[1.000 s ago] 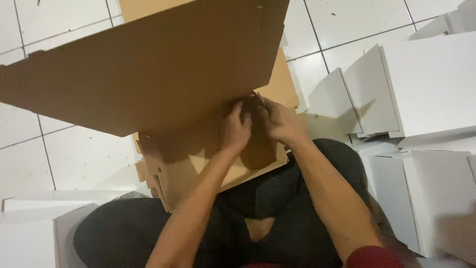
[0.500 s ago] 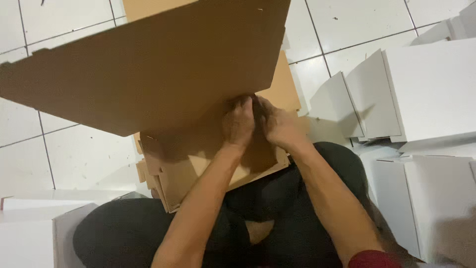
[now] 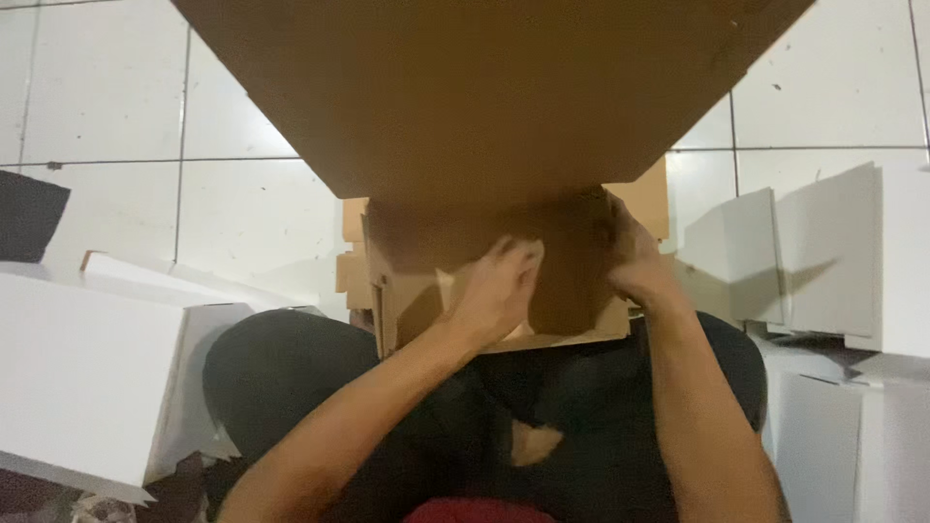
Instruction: The person assembles a flat cardboard box by folding and taping its flaps. They then insert a white rectangular piece into the assembled box and place the finished unit on a stack of similar boxes.
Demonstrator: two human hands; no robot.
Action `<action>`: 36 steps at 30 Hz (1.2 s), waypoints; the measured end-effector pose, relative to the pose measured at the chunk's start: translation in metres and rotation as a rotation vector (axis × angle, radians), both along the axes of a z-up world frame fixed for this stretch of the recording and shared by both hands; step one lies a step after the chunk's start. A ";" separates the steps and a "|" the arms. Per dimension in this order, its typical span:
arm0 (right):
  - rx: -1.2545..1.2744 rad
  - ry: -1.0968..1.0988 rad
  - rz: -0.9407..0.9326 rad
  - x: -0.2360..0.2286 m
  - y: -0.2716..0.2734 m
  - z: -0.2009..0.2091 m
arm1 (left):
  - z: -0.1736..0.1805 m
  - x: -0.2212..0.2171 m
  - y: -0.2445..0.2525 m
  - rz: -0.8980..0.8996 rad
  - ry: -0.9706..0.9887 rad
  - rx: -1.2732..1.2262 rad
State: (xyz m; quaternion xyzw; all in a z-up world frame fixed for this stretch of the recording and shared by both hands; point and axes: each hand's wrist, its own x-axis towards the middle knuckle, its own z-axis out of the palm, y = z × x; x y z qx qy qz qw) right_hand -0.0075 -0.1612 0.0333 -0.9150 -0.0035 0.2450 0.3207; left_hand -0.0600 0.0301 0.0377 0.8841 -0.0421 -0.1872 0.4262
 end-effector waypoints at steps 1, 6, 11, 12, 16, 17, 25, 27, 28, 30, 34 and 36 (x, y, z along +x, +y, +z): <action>0.048 -0.055 0.025 0.000 -0.003 -0.006 | -0.004 -0.010 0.015 0.018 -0.059 0.096; -0.031 -0.091 0.037 -0.004 0.005 -0.003 | 0.019 -0.022 0.101 0.393 -0.143 0.198; -0.016 -0.102 -0.014 -0.003 0.006 -0.013 | 0.017 -0.023 0.139 0.579 0.251 0.015; -0.021 -0.100 -0.008 -0.001 0.003 -0.016 | 0.022 -0.022 0.133 0.585 0.254 0.010; 0.010 -0.220 0.020 0.020 -0.025 -0.042 | 0.030 -0.011 0.115 0.481 0.141 -0.139; 0.003 -0.297 0.018 0.025 -0.036 -0.052 | 0.028 -0.008 0.111 0.449 0.087 -0.154; -0.049 -0.244 0.015 0.008 -0.011 -0.010 | -0.015 -0.008 0.103 0.316 0.122 -0.026; -0.033 -0.243 -0.012 -0.002 0.007 0.004 | -0.010 -0.011 0.106 0.315 0.086 -0.018; -0.136 -0.432 -0.060 -0.007 0.008 -0.003 | -0.011 -0.011 0.107 0.304 0.062 -0.001; -0.242 -0.621 -0.106 -0.018 0.027 0.000 | -0.015 -0.010 0.108 0.296 0.036 0.013; -0.018 -0.446 -0.288 -0.040 0.100 0.003 | -0.030 -0.007 0.111 0.258 0.088 0.051; 0.124 -0.259 -0.257 -0.043 0.133 -0.015 | -0.031 -0.011 0.112 0.204 0.127 0.115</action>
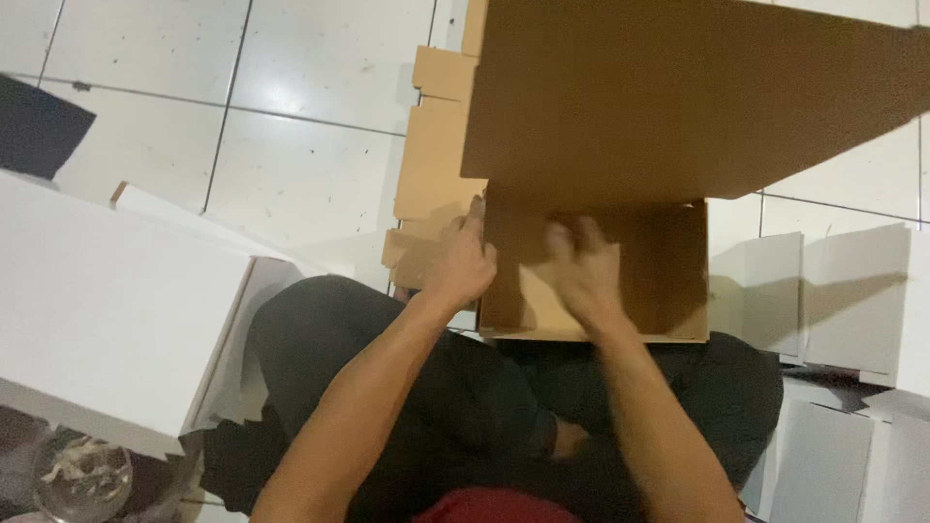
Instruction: The person assembles a flat cardboard box by folding and taping its flaps. They then insert a white rectangular piece into the assembled box and place the finished unit on a stack of similar boxes.
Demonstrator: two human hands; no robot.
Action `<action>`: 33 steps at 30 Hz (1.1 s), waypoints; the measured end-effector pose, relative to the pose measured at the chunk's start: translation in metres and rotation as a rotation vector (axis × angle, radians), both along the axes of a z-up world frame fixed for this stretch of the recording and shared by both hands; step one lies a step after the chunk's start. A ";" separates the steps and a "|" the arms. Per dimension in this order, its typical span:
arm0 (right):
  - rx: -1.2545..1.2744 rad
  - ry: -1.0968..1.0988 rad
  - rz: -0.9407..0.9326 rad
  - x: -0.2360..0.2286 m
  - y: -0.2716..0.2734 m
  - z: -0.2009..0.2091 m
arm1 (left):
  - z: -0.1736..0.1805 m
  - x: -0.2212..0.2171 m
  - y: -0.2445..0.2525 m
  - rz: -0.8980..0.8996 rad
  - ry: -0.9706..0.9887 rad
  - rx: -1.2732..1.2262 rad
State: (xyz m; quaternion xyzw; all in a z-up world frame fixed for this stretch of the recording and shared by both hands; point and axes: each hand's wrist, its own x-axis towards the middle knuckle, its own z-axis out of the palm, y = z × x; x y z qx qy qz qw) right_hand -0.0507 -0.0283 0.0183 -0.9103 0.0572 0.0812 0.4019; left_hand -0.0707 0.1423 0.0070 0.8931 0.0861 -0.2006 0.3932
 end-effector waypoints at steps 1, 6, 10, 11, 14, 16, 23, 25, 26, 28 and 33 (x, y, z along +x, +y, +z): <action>0.080 0.064 0.091 0.004 0.015 -0.010 | 0.004 -0.003 0.001 0.040 -0.038 -0.060; 0.052 0.225 0.422 0.017 0.079 0.027 | -0.035 0.001 0.010 0.107 -0.120 -0.269; 0.062 0.233 0.346 0.022 0.064 -0.026 | -0.034 0.009 0.025 0.100 0.102 -0.463; 0.075 0.255 0.314 0.020 0.053 -0.050 | -0.027 0.011 0.029 0.095 0.161 -0.501; -0.041 0.387 0.294 0.013 0.076 0.024 | -0.029 0.024 0.026 0.414 0.147 -0.648; -0.020 0.368 0.314 0.019 0.074 0.017 | -0.044 0.028 0.026 0.368 0.117 -0.531; 0.075 0.244 0.359 0.018 0.075 0.023 | -0.037 0.032 0.032 0.400 0.015 -0.515; 0.106 0.249 0.348 0.017 0.070 0.014 | -0.014 0.027 0.032 0.387 0.009 -0.468; 0.137 0.259 0.332 0.015 0.068 0.009 | -0.003 0.024 0.032 0.371 0.008 -0.420; 0.145 0.226 0.341 0.019 0.068 -0.003 | -0.007 0.025 0.031 0.401 -0.008 -0.420; 0.092 0.173 0.364 0.022 0.068 -0.012 | -0.027 0.032 0.031 0.481 -0.074 -0.464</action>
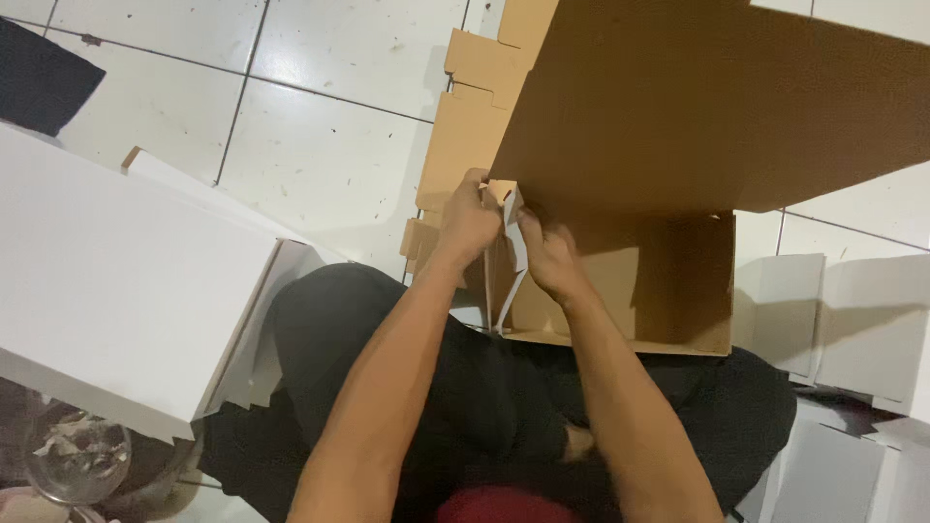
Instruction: The person assembles a flat cardboard box by folding and taping its flaps. They then insert a white rectangular piece into the assembled box and place the finished unit on a stack of similar boxes.
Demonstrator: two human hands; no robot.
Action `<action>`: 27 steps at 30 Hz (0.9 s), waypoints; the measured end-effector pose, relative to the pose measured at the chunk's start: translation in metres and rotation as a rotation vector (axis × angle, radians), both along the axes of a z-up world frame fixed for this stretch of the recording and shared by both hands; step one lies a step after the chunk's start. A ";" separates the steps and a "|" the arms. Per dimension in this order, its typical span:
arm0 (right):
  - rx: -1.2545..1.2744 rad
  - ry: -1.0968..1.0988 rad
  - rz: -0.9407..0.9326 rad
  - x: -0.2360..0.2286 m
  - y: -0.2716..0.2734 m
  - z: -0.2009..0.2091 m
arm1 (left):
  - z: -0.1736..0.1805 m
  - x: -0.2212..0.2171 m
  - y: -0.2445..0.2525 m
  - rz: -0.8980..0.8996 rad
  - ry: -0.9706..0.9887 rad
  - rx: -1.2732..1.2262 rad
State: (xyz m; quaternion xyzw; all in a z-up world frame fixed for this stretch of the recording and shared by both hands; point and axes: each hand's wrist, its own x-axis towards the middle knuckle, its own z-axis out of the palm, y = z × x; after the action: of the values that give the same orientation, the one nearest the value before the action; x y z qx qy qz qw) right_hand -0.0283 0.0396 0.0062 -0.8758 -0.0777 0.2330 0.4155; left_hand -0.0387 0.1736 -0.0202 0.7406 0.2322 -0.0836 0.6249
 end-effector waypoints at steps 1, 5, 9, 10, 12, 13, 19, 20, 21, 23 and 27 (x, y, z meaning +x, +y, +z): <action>0.021 -0.002 0.008 0.000 -0.001 -0.005 | 0.003 -0.001 -0.002 -0.002 0.044 0.040; 0.044 0.008 0.015 -0.002 -0.004 -0.005 | -0.006 -0.009 -0.006 0.044 0.095 0.091; 0.068 0.052 -0.014 -0.006 -0.005 -0.013 | 0.007 -0.008 -0.001 0.134 0.138 0.061; 0.069 0.042 -0.022 -0.002 -0.009 -0.028 | 0.000 -0.006 -0.002 0.137 0.138 0.035; 0.069 0.035 -0.032 -0.003 -0.008 -0.022 | -0.005 -0.011 -0.003 0.138 0.142 0.007; 0.033 0.064 -0.027 -0.006 -0.003 -0.001 | -0.002 -0.014 -0.002 0.081 -0.005 0.005; -0.016 0.093 -0.028 -0.009 -0.004 0.002 | 0.018 -0.011 -0.004 -0.083 0.097 0.142; 0.039 0.074 -0.047 -0.009 -0.009 -0.015 | 0.021 -0.011 -0.005 -0.077 0.089 0.134; 0.042 0.073 -0.048 -0.003 -0.007 -0.009 | 0.012 -0.008 -0.005 -0.079 0.089 0.137; 0.060 0.029 -0.028 0.006 -0.005 0.002 | -0.007 -0.004 -0.006 -0.019 0.052 0.088; 0.065 0.079 -0.075 -0.005 0.003 0.018 | -0.005 -0.008 -0.001 -0.003 0.046 0.114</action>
State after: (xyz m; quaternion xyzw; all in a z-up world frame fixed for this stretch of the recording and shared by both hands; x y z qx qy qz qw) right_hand -0.0332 0.0424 0.0245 -0.8544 -0.0357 0.2489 0.4547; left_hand -0.0466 0.1726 -0.0256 0.7732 0.2499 -0.0881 0.5762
